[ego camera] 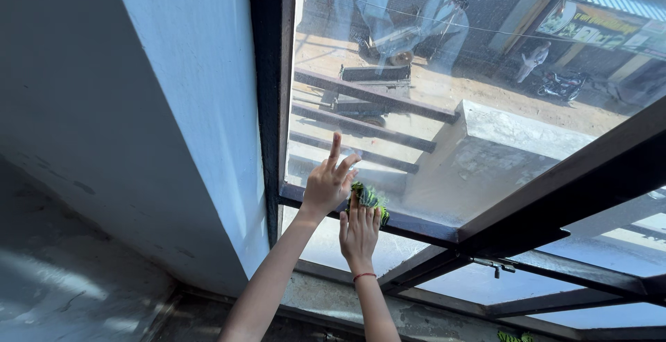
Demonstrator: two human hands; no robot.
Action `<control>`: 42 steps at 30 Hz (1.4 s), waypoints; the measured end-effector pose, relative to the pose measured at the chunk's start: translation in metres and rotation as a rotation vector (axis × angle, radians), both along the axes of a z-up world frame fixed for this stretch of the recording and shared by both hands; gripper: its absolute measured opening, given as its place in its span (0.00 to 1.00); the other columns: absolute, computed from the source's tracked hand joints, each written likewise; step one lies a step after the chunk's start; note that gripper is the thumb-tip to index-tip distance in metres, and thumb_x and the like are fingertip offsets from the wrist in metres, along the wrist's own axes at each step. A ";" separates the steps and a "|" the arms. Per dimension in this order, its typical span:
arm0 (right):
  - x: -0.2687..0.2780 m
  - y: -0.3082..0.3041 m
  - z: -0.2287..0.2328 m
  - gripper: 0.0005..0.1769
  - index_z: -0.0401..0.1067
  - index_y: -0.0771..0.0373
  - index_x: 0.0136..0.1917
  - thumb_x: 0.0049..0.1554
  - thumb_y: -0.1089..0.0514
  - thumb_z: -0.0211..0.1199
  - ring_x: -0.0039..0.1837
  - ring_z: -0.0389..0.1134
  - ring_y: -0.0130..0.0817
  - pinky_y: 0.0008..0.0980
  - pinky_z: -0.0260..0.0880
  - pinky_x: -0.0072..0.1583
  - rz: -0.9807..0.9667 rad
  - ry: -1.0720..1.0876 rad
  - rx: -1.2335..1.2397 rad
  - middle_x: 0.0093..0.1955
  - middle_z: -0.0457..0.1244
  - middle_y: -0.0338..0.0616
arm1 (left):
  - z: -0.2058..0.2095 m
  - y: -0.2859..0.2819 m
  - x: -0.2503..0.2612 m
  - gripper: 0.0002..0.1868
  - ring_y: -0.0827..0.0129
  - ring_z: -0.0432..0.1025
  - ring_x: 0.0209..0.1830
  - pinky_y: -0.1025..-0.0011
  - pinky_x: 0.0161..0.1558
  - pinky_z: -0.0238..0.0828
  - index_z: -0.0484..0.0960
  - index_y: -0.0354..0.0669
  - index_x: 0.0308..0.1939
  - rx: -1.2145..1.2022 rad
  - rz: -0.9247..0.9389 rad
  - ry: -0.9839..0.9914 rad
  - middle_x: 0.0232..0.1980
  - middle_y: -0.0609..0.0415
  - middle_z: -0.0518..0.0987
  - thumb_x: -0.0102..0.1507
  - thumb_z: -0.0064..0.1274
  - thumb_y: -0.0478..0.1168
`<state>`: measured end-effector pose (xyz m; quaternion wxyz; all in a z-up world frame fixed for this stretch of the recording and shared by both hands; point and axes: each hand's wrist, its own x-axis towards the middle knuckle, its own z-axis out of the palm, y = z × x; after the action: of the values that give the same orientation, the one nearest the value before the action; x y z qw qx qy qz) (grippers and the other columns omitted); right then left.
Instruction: The person cleans a large glass window pane using a green cloth and a spray bottle. They repeatedly spray the glass surface and wipe it with the cloth in broad strokes, working across the window area while standing on a balcony.
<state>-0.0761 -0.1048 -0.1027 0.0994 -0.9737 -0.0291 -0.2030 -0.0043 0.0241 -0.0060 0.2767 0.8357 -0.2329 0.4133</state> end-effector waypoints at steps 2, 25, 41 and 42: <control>0.012 -0.002 0.009 0.35 0.45 0.60 0.81 0.68 0.41 0.28 0.84 0.36 0.44 0.46 0.24 0.81 0.058 -0.286 0.007 0.83 0.45 0.52 | 0.001 0.002 0.002 0.25 0.64 0.79 0.38 0.72 0.37 0.80 0.67 0.57 0.62 0.013 -0.005 -0.001 0.83 0.41 0.43 0.64 0.60 0.43; 0.121 -0.124 0.107 0.32 0.47 0.44 0.83 0.70 0.36 0.31 0.86 0.33 0.47 0.50 0.20 0.83 -0.062 -0.824 -0.169 0.85 0.41 0.45 | -0.013 0.003 0.011 0.27 0.73 0.72 0.25 0.80 0.26 0.73 0.66 0.62 0.64 0.061 -0.010 -0.041 0.82 0.35 0.45 0.64 0.57 0.40; 0.118 -0.165 0.137 0.37 0.27 0.51 0.87 0.70 0.35 0.19 0.89 0.23 0.43 0.48 0.15 0.85 -0.452 -0.859 0.265 0.89 0.25 0.45 | -0.017 0.000 0.014 0.24 0.73 0.74 0.24 0.80 0.28 0.74 0.67 0.61 0.64 0.061 0.005 -0.063 0.81 0.33 0.46 0.65 0.56 0.43; 0.122 -0.153 0.135 0.37 0.27 0.50 0.86 0.70 0.36 0.19 0.89 0.24 0.42 0.47 0.15 0.84 -0.432 -0.874 0.229 0.89 0.26 0.44 | -0.017 0.000 0.015 0.24 0.73 0.74 0.25 0.80 0.28 0.74 0.67 0.61 0.64 0.062 0.004 -0.067 0.81 0.33 0.46 0.66 0.56 0.43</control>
<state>0.0459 -0.2582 0.0319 0.1400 -0.7641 0.1567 -0.6100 0.0102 0.0239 -0.0231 0.2418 0.8302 -0.2530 0.4340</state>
